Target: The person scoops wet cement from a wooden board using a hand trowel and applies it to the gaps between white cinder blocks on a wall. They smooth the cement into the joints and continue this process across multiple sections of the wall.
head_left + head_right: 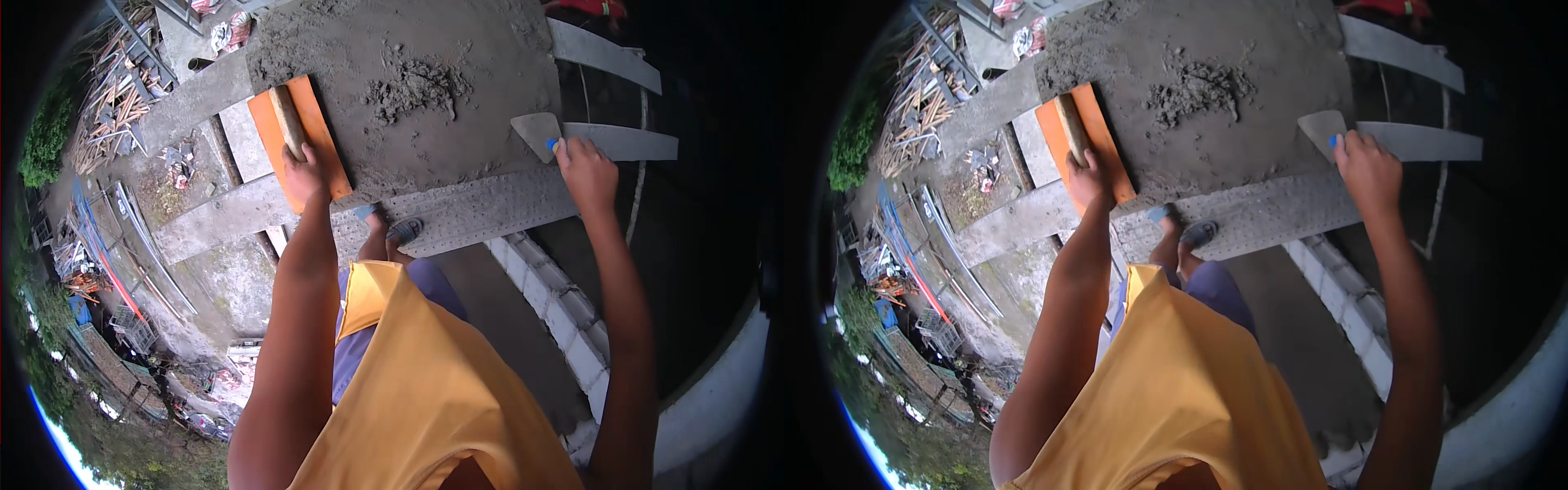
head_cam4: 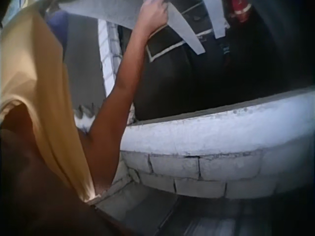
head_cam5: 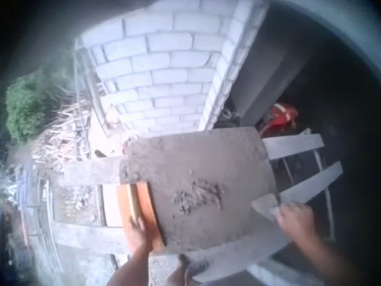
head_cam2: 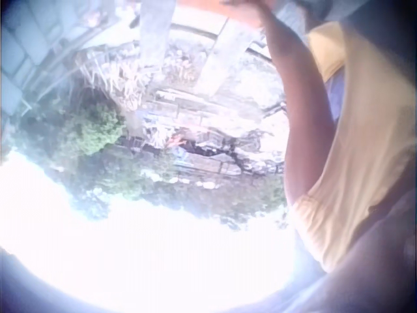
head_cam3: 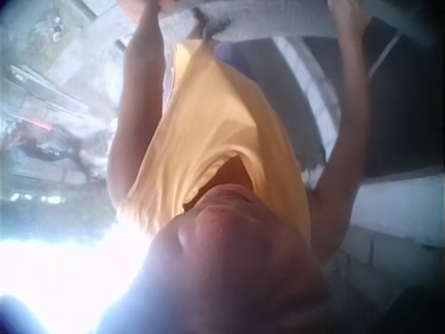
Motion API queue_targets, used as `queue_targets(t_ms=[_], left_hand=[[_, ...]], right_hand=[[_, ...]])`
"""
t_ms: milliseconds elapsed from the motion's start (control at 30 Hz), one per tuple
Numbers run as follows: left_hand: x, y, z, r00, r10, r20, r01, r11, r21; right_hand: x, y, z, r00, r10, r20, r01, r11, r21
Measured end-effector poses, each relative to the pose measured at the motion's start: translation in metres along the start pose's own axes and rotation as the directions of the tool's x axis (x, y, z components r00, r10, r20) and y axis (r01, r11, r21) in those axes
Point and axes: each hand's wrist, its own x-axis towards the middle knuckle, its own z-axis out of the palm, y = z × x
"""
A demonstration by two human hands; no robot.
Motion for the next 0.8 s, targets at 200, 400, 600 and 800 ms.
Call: queue_targets(t_ms=[200,400,600,800], left_hand=[[0.0,0.002,-0.003,1.0,-0.001,0.004,0.001,0.998,0.057],[-0.002,0.011,-0.002,0.999,0.018,-0.042,-0.013,0.993,0.115],[-0.013,0.013,-0.007,0.999,0.017,-0.031,-0.014,0.995,0.096],[-0.003,-0.004,0.008,0.999,0.043,0.004,-0.043,0.989,0.142]], right_hand=[[0.016,-0.004,0.006,0.998,0.014,-0.055,-0.014,1.0,-0.01],[0.01,-0.013,0.017,0.982,0.106,-0.157,-0.107,0.994,0.001],[0.012,-0.007,0.027,0.965,0.234,-0.121,-0.223,0.97,0.097],[0.007,-0.01,0.035,0.941,0.337,0.004,-0.335,0.936,0.108]])
